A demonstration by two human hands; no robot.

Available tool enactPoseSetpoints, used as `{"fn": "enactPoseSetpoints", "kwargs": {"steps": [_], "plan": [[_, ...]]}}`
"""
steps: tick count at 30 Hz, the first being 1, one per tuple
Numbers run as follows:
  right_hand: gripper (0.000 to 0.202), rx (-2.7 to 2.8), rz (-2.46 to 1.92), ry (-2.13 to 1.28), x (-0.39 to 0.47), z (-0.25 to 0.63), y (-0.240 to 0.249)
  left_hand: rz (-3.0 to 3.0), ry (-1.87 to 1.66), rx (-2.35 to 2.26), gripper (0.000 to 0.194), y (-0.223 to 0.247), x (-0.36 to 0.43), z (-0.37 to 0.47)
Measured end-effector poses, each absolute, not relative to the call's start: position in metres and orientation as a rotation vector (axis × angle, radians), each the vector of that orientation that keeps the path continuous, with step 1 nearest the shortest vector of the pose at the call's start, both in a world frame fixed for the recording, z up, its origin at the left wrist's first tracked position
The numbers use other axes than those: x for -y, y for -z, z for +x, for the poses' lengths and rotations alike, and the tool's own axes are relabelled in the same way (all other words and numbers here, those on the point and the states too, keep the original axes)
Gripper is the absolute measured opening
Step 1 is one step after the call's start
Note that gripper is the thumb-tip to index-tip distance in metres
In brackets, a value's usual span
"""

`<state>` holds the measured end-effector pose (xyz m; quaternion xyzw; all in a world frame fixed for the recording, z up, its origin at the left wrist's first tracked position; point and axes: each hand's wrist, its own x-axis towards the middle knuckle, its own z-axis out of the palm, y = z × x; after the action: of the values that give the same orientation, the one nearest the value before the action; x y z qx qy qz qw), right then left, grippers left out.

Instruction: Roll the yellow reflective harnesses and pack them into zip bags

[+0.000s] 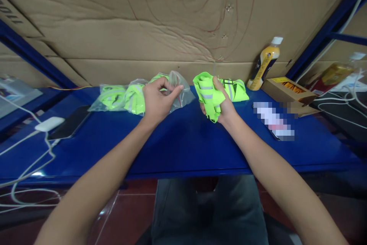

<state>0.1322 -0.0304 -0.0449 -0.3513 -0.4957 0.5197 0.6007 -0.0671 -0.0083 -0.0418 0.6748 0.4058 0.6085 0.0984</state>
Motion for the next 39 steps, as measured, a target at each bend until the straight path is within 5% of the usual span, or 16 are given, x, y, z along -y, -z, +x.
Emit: {"fn": "enactPoseSetpoints", "kwargs": {"steps": [4,10,12,24,39], "plan": [[0.071,1.318,-0.607,-1.439,0.044,0.137,0.03,2.318,-1.795,-1.146,0.041,0.045,0.024,-0.055],[0.041,1.701,-0.712,-1.208,0.047,0.157,0.017,2.513,-1.43,-0.875,0.011,0.045,0.029,-0.05],[0.038,1.735,-0.758,-1.139,0.043,0.163,0.017,2.378,-1.343,-0.788,0.015,0.046,0.024,-0.052],[0.057,2.067,-1.059,-0.419,0.04,0.171,0.022,2.363,-2.016,-1.08,0.007,0.038,0.033,-0.053],[0.081,2.526,-1.355,0.218,0.064,0.153,0.015,2.139,-1.579,-0.931,0.009,0.029,0.019,-0.066]]}}
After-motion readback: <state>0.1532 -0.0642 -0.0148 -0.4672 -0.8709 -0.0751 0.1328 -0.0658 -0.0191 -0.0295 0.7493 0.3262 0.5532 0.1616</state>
